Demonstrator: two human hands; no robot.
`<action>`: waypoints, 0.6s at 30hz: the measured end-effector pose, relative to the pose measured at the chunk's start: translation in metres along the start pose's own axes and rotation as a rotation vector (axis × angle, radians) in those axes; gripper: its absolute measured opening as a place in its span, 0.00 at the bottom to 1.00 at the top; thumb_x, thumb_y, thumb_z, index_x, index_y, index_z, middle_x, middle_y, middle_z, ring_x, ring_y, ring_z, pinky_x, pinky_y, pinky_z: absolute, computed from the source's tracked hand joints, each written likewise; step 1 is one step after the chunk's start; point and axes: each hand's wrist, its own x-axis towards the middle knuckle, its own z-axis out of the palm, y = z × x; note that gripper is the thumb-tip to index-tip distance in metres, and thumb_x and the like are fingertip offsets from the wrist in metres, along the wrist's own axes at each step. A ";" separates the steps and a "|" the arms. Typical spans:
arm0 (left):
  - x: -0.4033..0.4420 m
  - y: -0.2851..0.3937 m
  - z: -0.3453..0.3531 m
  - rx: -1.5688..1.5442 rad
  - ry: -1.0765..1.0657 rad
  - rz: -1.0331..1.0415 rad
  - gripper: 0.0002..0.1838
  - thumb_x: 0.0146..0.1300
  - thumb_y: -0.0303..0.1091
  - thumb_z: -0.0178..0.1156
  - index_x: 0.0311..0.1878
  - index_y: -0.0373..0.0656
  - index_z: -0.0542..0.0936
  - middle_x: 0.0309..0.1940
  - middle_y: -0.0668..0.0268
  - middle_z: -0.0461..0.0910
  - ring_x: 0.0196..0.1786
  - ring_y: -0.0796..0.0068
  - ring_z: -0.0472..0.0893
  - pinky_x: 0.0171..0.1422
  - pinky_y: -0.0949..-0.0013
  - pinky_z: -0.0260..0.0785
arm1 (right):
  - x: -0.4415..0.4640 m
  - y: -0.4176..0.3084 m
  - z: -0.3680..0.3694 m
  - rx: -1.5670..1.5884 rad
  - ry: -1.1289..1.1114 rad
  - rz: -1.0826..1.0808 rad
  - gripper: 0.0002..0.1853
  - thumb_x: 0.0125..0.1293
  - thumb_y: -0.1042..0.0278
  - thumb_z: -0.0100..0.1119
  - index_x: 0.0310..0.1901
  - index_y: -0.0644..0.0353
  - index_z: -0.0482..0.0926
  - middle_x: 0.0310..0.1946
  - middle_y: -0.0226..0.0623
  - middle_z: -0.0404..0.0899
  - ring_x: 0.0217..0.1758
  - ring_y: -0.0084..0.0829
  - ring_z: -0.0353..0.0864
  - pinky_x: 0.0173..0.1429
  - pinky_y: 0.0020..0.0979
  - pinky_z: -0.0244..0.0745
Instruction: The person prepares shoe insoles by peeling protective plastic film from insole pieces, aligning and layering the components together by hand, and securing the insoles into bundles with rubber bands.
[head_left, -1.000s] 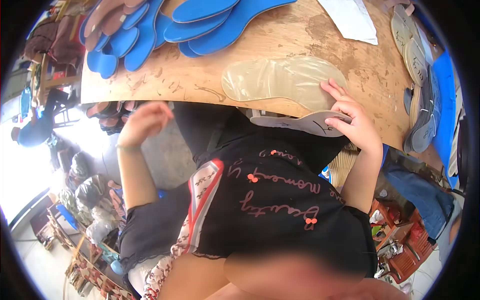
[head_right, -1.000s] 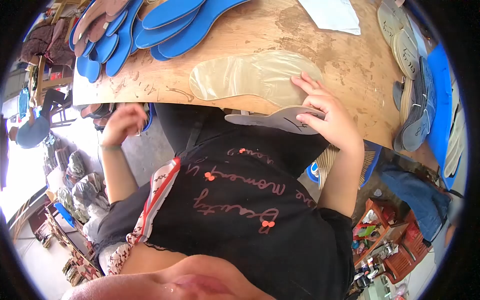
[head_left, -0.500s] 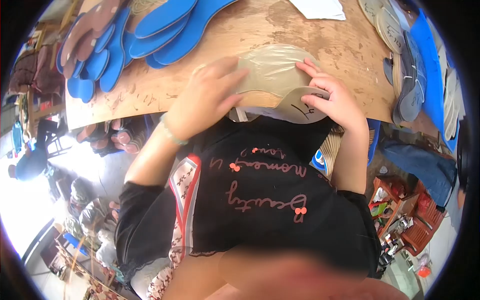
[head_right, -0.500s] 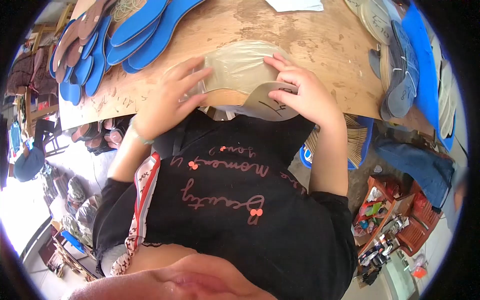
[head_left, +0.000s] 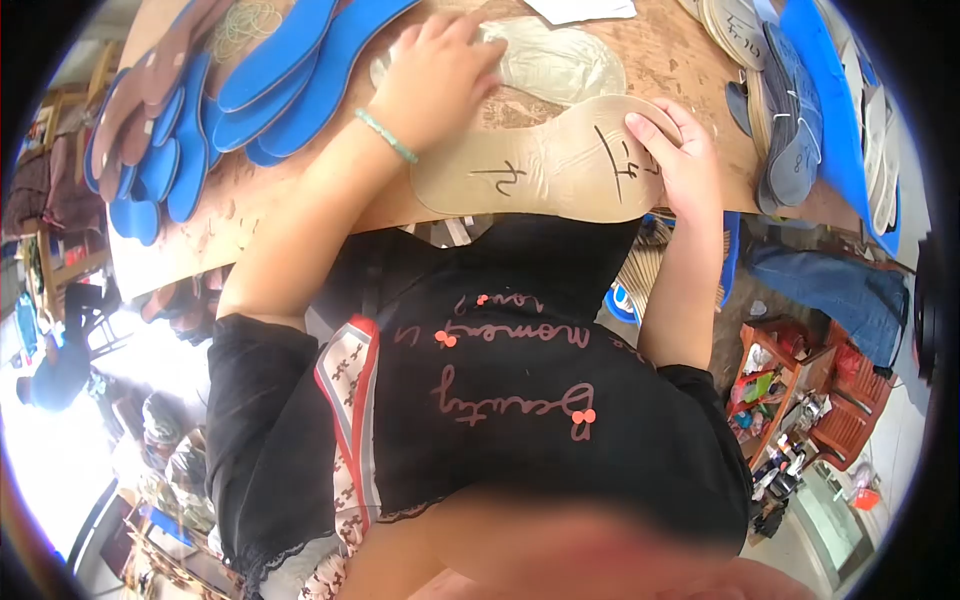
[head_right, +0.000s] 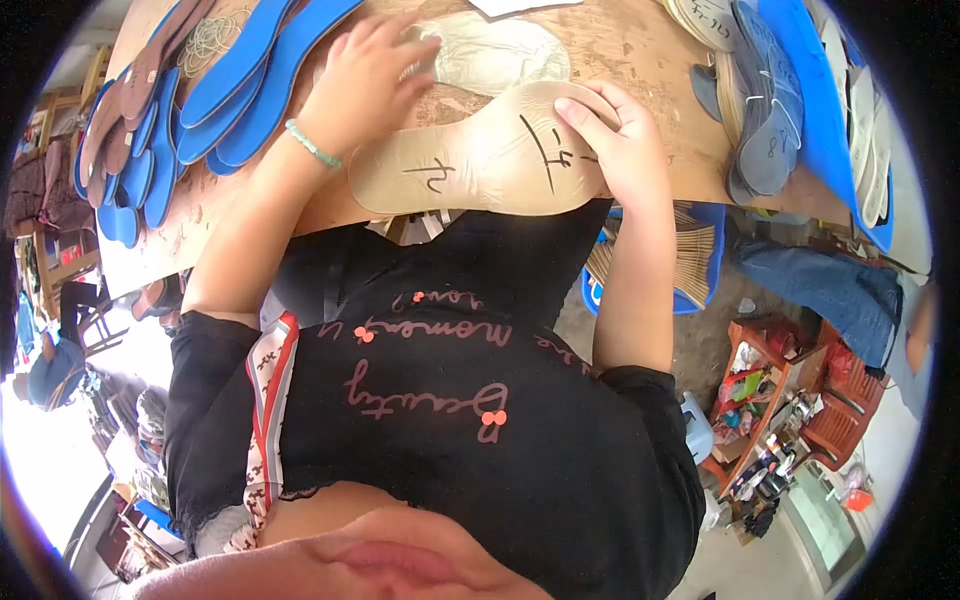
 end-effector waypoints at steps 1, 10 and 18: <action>0.001 -0.002 -0.004 -0.031 0.020 -0.023 0.20 0.63 0.41 0.61 0.58 0.48 0.78 0.59 0.60 0.75 0.62 0.55 0.71 0.65 0.54 0.64 | 0.001 0.004 0.002 -0.033 0.001 -0.019 0.12 0.64 0.65 0.65 0.43 0.65 0.81 0.36 0.29 0.83 0.39 0.18 0.78 0.47 0.23 0.73; -0.031 0.046 -0.041 -0.705 -0.361 -0.172 0.18 0.65 0.37 0.62 0.54 0.38 0.79 0.39 0.60 0.83 0.39 0.69 0.83 0.45 0.68 0.74 | -0.004 -0.005 0.025 -0.048 -0.136 0.017 0.17 0.60 0.68 0.68 0.49 0.66 0.79 0.40 0.33 0.82 0.44 0.21 0.79 0.50 0.24 0.73; -0.032 0.037 -0.036 -1.490 -0.569 -0.380 0.19 0.66 0.38 0.62 0.56 0.37 0.77 0.42 0.70 0.83 0.42 0.83 0.79 0.47 0.77 0.72 | -0.011 -0.036 0.045 -0.048 -0.077 -0.214 0.25 0.56 0.73 0.71 0.54 0.62 0.73 0.44 0.35 0.80 0.49 0.25 0.79 0.53 0.27 0.75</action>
